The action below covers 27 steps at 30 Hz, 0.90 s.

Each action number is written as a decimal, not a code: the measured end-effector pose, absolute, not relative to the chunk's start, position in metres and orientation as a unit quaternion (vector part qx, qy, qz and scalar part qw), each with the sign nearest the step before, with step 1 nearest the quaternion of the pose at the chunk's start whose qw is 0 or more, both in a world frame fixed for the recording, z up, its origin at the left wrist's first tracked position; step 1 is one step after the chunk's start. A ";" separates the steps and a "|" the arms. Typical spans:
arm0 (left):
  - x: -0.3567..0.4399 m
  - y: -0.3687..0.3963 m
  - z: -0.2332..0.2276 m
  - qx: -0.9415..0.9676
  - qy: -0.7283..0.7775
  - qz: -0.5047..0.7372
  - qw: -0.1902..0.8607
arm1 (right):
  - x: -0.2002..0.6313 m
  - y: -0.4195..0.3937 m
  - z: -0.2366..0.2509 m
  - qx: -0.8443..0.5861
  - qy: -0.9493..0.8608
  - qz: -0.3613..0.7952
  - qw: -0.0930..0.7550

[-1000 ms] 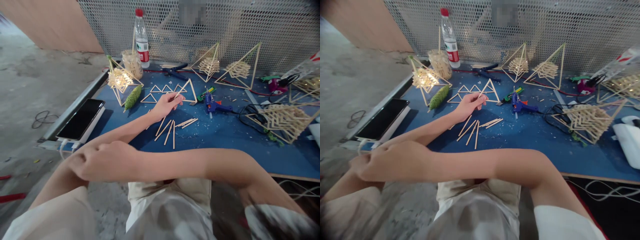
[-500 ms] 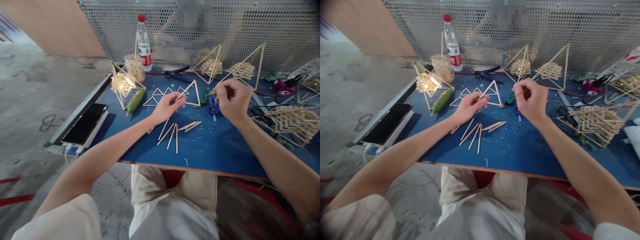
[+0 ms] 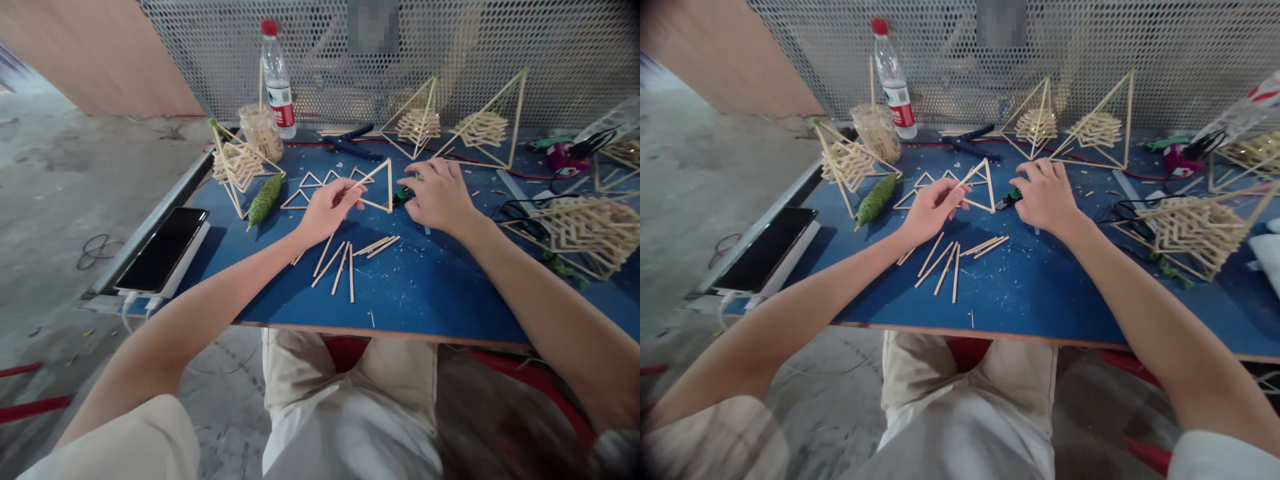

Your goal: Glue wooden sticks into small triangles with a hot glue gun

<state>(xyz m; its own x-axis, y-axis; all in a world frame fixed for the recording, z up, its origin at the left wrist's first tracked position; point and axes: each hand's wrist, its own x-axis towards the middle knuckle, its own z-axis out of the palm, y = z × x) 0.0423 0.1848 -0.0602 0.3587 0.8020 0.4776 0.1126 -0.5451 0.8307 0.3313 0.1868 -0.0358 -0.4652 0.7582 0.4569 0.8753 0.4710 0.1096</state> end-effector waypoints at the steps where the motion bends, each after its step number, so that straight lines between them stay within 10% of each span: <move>1: 0.042 0.185 -0.060 0.738 0.315 0.475 0.362 | 0.330 0.186 -0.034 -0.491 -0.836 -0.168 0.181; 18: 0.036 0.182 -0.054 0.783 0.309 0.469 0.267 | 0.307 0.156 -0.025 -0.450 -0.771 0.040 0.449; 27: 0.035 0.177 -0.051 0.811 0.290 0.425 0.278 | 0.293 0.140 -0.026 -0.455 -0.811 -0.043 0.366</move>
